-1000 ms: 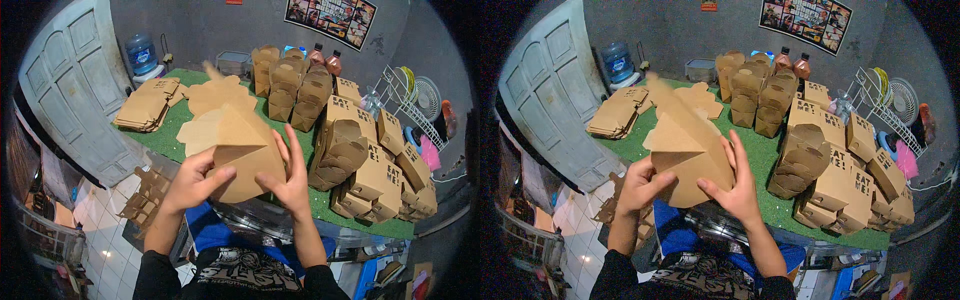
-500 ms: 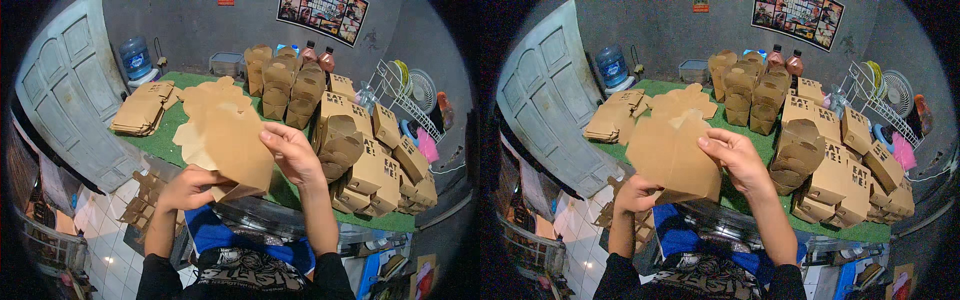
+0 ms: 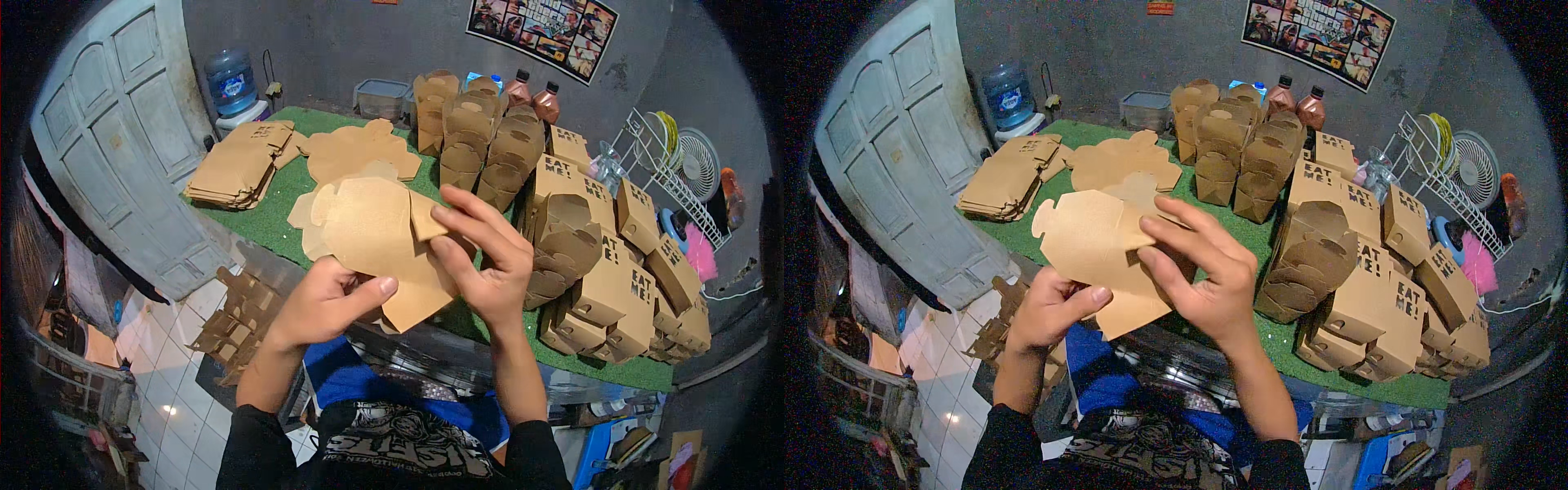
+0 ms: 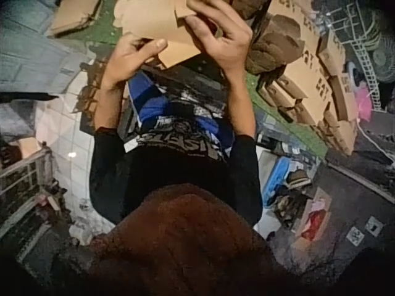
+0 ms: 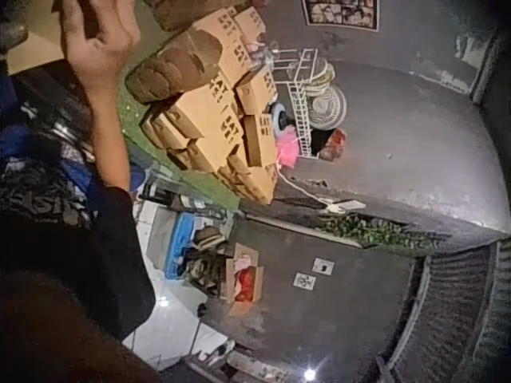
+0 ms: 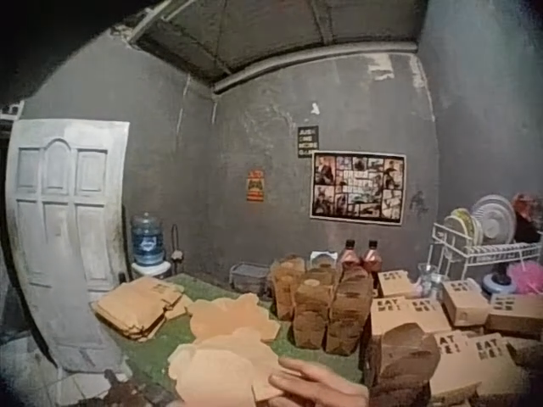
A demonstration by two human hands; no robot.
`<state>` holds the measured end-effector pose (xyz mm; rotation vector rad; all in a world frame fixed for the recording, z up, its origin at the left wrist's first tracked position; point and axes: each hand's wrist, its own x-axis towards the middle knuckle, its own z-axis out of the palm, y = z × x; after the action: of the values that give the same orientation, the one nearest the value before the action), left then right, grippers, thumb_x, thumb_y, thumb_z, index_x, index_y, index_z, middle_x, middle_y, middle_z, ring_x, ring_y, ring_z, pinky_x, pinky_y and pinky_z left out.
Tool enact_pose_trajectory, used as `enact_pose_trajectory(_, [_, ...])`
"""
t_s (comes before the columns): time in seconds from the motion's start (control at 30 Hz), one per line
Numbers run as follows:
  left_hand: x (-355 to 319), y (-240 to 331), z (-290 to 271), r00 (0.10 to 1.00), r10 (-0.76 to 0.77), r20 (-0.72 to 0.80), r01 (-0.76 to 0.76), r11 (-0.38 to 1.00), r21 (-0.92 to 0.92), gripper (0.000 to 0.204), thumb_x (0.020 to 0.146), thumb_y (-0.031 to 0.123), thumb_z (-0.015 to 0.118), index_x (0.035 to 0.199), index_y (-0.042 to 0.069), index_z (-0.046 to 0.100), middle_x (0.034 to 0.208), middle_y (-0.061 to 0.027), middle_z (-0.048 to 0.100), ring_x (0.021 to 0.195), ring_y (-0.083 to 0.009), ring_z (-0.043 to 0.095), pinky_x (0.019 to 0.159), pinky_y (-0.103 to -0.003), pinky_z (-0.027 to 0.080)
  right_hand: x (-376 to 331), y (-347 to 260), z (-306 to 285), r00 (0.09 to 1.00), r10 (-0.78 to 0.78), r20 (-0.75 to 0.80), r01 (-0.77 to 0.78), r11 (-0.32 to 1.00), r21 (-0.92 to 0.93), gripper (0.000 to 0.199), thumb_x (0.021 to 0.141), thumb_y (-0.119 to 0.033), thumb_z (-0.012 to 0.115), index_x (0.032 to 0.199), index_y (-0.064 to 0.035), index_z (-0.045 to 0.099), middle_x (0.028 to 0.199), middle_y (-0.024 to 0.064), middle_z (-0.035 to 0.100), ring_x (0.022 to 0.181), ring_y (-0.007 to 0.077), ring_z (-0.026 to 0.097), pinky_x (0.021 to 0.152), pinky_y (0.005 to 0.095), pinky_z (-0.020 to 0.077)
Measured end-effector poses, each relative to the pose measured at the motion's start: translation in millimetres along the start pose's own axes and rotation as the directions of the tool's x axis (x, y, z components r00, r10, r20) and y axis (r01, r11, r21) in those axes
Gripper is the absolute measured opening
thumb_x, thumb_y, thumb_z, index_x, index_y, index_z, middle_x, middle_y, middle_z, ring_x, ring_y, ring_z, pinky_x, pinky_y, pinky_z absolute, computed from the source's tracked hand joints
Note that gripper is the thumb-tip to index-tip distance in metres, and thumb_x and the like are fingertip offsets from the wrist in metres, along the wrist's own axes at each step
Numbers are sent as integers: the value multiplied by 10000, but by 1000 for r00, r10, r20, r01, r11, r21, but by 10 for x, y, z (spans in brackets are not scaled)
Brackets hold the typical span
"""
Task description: The recorder folds and assembles several flat cardboard food containers into their final 3D shape.
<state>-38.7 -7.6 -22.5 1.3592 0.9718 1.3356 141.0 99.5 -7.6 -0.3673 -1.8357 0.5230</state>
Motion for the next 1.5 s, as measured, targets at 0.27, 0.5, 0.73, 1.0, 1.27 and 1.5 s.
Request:
enact_pose_trajectory(0.27, [-33, 21, 86, 991, 128, -42, -121, 981, 153, 314, 903, 56, 600, 1195, -41, 538, 1029, -57, 623, 848, -81, 581, 706, -251, 489, -3, -7, -83, 994, 53, 98, -66, 988, 137, 238, 710, -55, 779, 937, -28, 711, 1061, 148, 666, 935, 221, 658, 783, 298, 516])
enact_pose_trajectory(0.5, [-37, -31, 108, 993, 101, -63, -95, 991, 93, 338, 878, 18, 621, 1198, -40, 530, 1053, -56, 621, 893, -88, 586, 757, -245, 485, -52, -72, -3, 995, 88, -52, -79, 987, 142, 240, 689, -13, 744, 923, -30, 695, 1017, 112, 647, 908, 209, 637, 783, 302, 506])
enact_pose_trajectory(0.73, [-16, -69, 82, 984, 163, -69, -156, 984, 88, 351, 887, 26, 606, 1220, -40, 519, 1081, -58, 613, 935, -99, 578, 782, -258, 481, -19, 7, -22, 1000, 5, -9, -4, 990, 138, 238, 689, -3, 739, 922, -27, 700, 1010, 118, 644, 931, 227, 634, 784, 309, 509])
enact_pose_trajectory(1.0, [127, -91, 198, 999, 20, -44, -21, 999, -29, 308, 919, 30, 550, 1216, -45, 515, 1104, -70, 612, 952, -105, 587, 800, -265, 492, -182, 146, -209, 960, -172, 220, 202, 972, -118, 332, 744, -250, 753, 1013, -58, 722, 1128, 137, 629, 1114, 378, 535, 941, 446, 448])
enact_pose_trajectory(1.27, [248, -279, 312, 993, 81, -92, -100, 967, -234, 337, 954, 49, 494, 1276, -31, 441, 1180, -107, 595, 1041, -154, 595, 864, -310, 498, -521, 204, -264, 951, -150, 271, 234, 922, -309, 330, 693, -316, 765, 1003, -204, 753, 1232, 100, 606, 1182, 362, 451, 995, 465, 376])
enact_pose_trajectory(1.5, [194, -117, 130, 990, -36, -138, -32, 887, -460, 441, 898, 104, 583, 1289, -45, 446, 1176, -116, 590, 1064, -182, 583, 916, -327, 475, -451, 163, -212, 989, -87, 120, 107, 980, -169, 179, 798, -278, 708, 819, -101, 727, 1253, 157, 581, 1239, 401, 421, 1029, 468, 344])
